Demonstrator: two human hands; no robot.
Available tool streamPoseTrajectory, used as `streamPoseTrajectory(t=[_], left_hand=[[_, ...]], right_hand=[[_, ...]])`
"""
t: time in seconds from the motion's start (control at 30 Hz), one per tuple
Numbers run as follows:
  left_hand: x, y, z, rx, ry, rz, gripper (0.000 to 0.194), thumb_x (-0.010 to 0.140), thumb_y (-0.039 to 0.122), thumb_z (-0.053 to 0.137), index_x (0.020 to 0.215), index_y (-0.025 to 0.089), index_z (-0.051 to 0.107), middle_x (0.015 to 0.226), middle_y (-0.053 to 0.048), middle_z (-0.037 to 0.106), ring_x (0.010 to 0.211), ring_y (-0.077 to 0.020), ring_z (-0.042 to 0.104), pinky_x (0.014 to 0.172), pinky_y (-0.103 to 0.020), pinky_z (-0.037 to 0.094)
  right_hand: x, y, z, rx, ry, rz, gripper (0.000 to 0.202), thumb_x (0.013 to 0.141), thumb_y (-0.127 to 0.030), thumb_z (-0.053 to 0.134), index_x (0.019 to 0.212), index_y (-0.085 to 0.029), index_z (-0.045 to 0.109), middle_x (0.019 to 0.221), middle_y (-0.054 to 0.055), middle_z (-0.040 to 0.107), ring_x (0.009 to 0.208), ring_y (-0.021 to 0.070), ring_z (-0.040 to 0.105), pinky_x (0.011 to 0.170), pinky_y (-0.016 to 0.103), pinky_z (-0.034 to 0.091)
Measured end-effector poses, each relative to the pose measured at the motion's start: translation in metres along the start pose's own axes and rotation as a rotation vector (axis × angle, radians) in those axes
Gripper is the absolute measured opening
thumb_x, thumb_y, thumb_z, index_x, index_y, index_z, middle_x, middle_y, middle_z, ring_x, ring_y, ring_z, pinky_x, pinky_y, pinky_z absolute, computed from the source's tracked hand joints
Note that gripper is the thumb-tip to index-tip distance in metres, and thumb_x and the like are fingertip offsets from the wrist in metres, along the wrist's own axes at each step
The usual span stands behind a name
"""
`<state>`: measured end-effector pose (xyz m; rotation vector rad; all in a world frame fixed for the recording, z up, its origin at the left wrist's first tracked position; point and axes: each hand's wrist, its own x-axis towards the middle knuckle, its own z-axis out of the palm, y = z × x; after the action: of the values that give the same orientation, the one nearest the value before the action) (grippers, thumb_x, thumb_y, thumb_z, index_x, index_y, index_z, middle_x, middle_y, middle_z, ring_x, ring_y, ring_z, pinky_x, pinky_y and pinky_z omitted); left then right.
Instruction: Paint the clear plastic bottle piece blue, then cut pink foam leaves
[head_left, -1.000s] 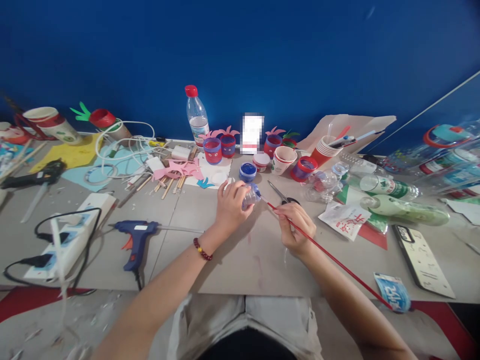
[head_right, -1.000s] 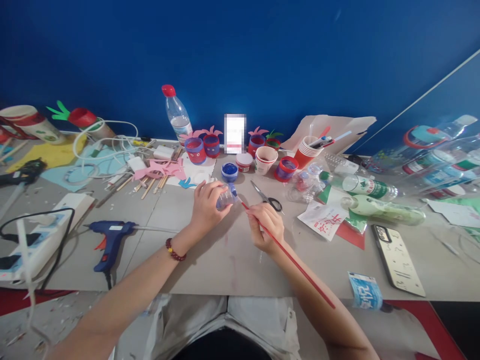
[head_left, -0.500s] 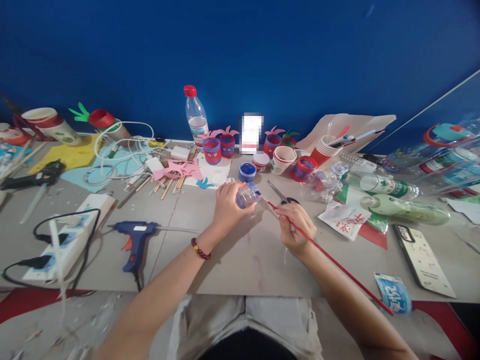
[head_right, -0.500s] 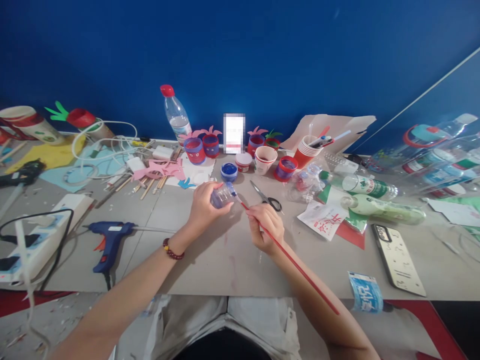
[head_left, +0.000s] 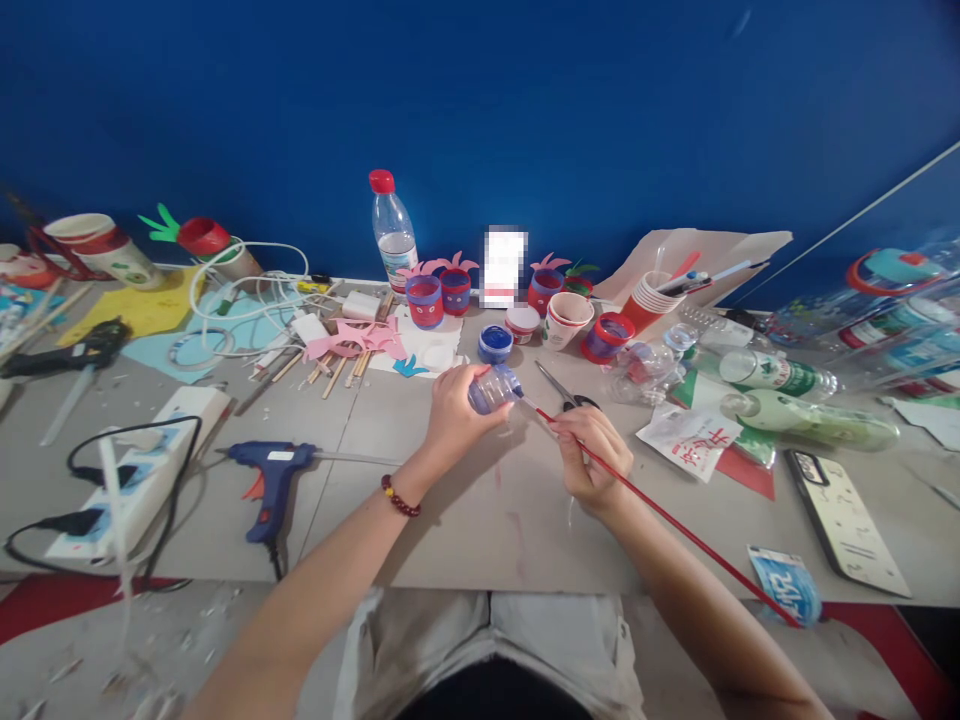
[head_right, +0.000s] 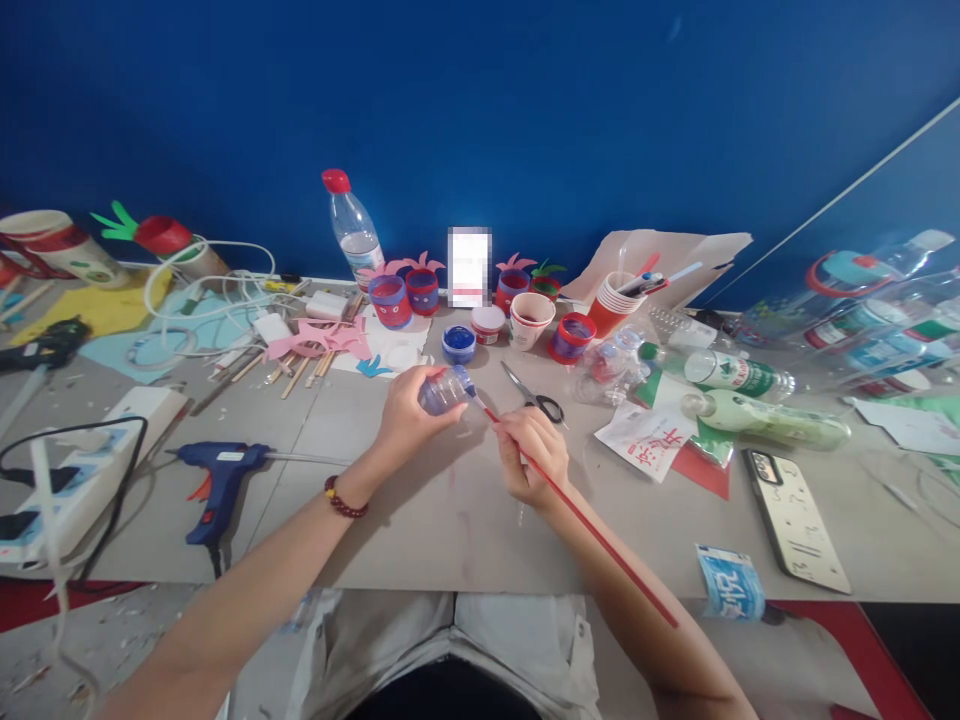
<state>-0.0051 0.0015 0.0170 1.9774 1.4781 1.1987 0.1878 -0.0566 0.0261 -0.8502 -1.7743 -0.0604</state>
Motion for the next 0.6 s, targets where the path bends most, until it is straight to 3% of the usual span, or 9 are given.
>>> streamPoseTrajectory(t=[0.33, 0.47, 0.6], left_hand=[[0.000, 0.000, -0.001, -0.031, 0.010, -0.029, 0.043, 0.067, 0.033, 0.081, 0.102, 0.023, 0.059, 0.101, -0.004, 0.070, 0.095, -0.0243, 0.065, 0.099, -0.045, 0.045], [0.000, 0.000, 0.000, -0.036, 0.010, -0.030, 0.040, 0.067, 0.034, 0.080, 0.100, 0.023, 0.059, 0.098, -0.003, 0.070, 0.094, -0.0242, 0.065, 0.098, -0.045, 0.047], [0.001, -0.001, 0.000, -0.060, 0.011, -0.026, 0.040, 0.067, 0.035, 0.080, 0.099, 0.023, 0.060, 0.100, -0.004, 0.071, 0.094, -0.0242, 0.065, 0.096, -0.045, 0.048]], right_hand=[[-0.001, 0.005, 0.000, -0.013, 0.142, -0.097, 0.015, 0.095, -0.015, 0.055, 0.097, -0.019, 0.070, 0.072, 0.005, 0.069, 0.065, 0.0188, 0.067, 0.063, 0.033, 0.056], [-0.004, 0.009, 0.000, 0.000, 0.112, -0.094, 0.018, 0.093, -0.022, 0.065, 0.110, -0.021, 0.073, 0.078, 0.006, 0.075, 0.070, 0.0217, 0.071, 0.063, 0.035, 0.059], [-0.007, 0.010, 0.002, -0.001, 0.080, -0.055, 0.024, 0.091, -0.019, 0.068, 0.115, -0.023, 0.073, 0.077, 0.005, 0.076, 0.071, 0.0219, 0.072, 0.062, 0.035, 0.060]])
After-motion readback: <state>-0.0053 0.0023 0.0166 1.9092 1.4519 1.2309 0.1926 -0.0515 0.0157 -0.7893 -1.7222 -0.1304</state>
